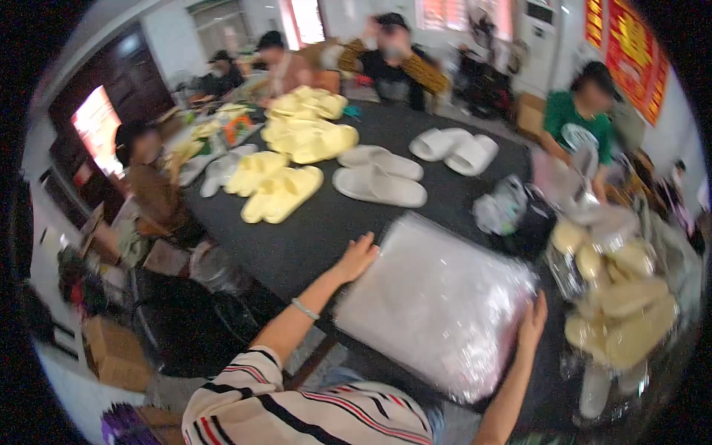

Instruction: The person places pairs of yellow and white plastic slippers into clear plastic bags on a table. They repeatedly pick up slippers, insert them into bags, and move the packaged items aside. Other people are visible in the background performing similar tasks.

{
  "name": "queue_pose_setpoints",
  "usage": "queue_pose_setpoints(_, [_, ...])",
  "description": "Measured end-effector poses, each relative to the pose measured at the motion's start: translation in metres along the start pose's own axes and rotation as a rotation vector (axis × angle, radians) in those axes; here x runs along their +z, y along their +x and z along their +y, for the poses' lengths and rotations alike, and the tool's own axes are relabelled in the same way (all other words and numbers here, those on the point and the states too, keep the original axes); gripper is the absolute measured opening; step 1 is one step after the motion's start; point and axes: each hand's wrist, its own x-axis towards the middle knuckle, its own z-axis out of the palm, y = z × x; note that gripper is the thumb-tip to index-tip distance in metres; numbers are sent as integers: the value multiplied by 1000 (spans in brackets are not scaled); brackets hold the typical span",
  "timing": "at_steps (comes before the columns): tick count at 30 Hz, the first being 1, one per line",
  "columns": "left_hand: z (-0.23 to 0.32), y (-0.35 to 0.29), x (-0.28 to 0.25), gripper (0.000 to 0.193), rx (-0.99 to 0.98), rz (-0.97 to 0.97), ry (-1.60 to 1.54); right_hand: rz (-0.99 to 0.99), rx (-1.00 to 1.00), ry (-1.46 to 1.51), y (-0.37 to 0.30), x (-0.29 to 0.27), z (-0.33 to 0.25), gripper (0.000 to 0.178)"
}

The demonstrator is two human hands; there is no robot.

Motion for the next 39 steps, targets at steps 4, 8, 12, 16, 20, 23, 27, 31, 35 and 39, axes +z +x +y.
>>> queue_pose_setpoints(4, [-11,-7,33,79,314,4,-352,-172,-8,34,-8,30,2,55])
queue_pose_setpoints(8, [12,-21,15,77,275,23,-321,-121,-82,-137,-13,15,-18,56])
queue_pose_setpoints(12, [5,-26,19,76,317,40,274,-223,-134,-232,-9,11,-14,62])
queue_pose_setpoints(16, [8,-34,30,77,383,167,441,-176,-243,-750,-28,32,-23,67])
queue_pose_setpoints(20, [3,-34,35,77,404,215,437,-41,-186,-330,-11,17,-19,67])
queue_pose_setpoints(23, [8,-33,36,77,413,207,423,276,-46,401,7,4,-25,66])
queue_pose_setpoints(27, [7,-37,32,78,388,218,413,124,-71,-154,23,-27,-66,74])
queue_pose_setpoints(31, [5,-36,33,77,406,221,423,310,-541,-1066,49,-40,-99,69])
queue_pose_setpoints(35, [15,-33,35,78,421,205,400,248,-531,-1276,103,-97,-59,32])
queue_pose_setpoints(39, [12,-36,30,78,408,213,400,324,-149,-976,136,-116,-98,18])
